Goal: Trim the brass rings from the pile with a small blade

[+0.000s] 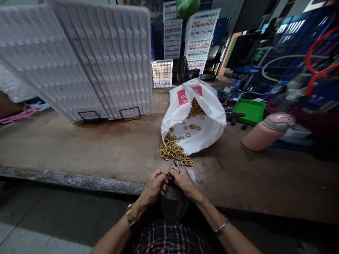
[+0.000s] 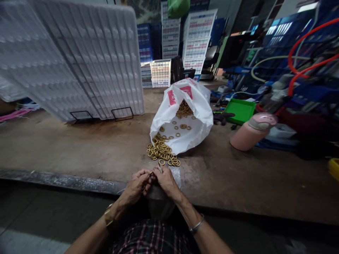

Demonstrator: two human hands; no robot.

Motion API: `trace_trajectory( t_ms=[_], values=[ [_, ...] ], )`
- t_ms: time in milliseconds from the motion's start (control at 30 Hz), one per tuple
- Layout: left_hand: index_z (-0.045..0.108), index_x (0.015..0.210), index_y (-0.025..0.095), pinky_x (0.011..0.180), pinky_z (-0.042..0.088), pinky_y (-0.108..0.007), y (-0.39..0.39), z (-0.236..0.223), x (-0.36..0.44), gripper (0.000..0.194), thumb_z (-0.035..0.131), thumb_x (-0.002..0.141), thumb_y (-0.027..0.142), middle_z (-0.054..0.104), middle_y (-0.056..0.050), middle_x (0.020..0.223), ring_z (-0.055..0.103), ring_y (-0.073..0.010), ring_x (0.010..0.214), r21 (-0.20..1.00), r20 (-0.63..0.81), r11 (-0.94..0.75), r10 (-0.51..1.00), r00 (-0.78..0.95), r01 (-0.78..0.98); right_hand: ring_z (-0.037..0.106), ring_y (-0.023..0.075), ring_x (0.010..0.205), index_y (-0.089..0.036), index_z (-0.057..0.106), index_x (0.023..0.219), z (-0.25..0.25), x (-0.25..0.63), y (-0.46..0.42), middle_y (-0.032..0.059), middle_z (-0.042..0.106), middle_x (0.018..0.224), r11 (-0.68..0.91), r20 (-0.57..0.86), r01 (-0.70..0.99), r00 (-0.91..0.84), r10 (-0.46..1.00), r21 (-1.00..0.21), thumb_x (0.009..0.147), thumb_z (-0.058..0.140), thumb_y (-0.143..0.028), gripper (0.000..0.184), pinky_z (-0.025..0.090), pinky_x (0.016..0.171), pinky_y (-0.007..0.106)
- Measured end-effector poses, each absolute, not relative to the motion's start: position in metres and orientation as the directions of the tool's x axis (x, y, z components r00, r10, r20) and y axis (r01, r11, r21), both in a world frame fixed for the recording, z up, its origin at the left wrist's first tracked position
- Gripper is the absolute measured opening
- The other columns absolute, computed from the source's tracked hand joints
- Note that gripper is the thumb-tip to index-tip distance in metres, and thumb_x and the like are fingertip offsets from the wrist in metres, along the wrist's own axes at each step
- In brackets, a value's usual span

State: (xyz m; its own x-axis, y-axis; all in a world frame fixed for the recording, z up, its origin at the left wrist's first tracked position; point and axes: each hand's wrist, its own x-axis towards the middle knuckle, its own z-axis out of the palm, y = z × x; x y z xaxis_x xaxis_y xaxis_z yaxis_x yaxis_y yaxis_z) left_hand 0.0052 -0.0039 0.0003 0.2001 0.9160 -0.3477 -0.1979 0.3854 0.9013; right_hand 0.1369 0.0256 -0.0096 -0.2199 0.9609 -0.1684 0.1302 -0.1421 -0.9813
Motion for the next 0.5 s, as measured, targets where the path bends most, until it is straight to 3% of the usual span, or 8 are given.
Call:
trace_trajectory(
  t_ms=[133, 333, 500],
  values=[
    [0.051, 0.076, 0.016, 0.035, 0.029, -0.015, -0.0039, 0.0009, 0.0043, 0.024, 0.053, 0.074, 0.04, 0.047, 0.006, 0.058, 0.038, -0.0027, 0.038, 0.909, -0.339, 0.374, 0.92, 0.196, -0.185, 0.046, 0.0099, 0.053, -0.018, 0.049, 0.061, -0.0062, 0.1358, 0.0252, -0.0025, 0.052, 0.056, -0.131, -0.161, 0.142, -0.229, 0.96, -0.981, 0.077, 0.043, -0.035, 0.024, 0.036, 0.055, 0.022],
    [0.049, 0.076, 0.017, 0.034, 0.029, -0.014, -0.0041, 0.0018, 0.0055, 0.03, 0.054, 0.072, 0.046, 0.046, 0.007, 0.056, 0.038, -0.0028, 0.037, 0.923, -0.345, 0.363, 0.928, 0.142, -0.129, 0.046, 0.0111, 0.061, -0.016, 0.056, 0.066, -0.0018, 0.1343, 0.0257, -0.0021, 0.053, 0.06, -0.01, -0.073, 0.302, -0.198, 0.978, -0.953, 0.074, 0.047, -0.038, 0.025, 0.036, 0.061, 0.023],
    [0.05, 0.081, 0.017, 0.034, 0.028, -0.015, -0.0038, 0.0032, 0.004, 0.03, 0.057, 0.07, 0.044, 0.047, 0.007, 0.056, 0.038, -0.0028, 0.036, 0.899, -0.384, 0.406, 0.911, 0.15, -0.166, 0.044, 0.0098, 0.055, -0.017, 0.053, 0.064, -0.0093, 0.1333, 0.0275, -0.0027, 0.052, 0.056, -0.073, -0.127, 0.227, -0.233, 0.964, -0.971, 0.076, 0.046, -0.04, 0.027, 0.034, 0.054, 0.022]
  ],
)
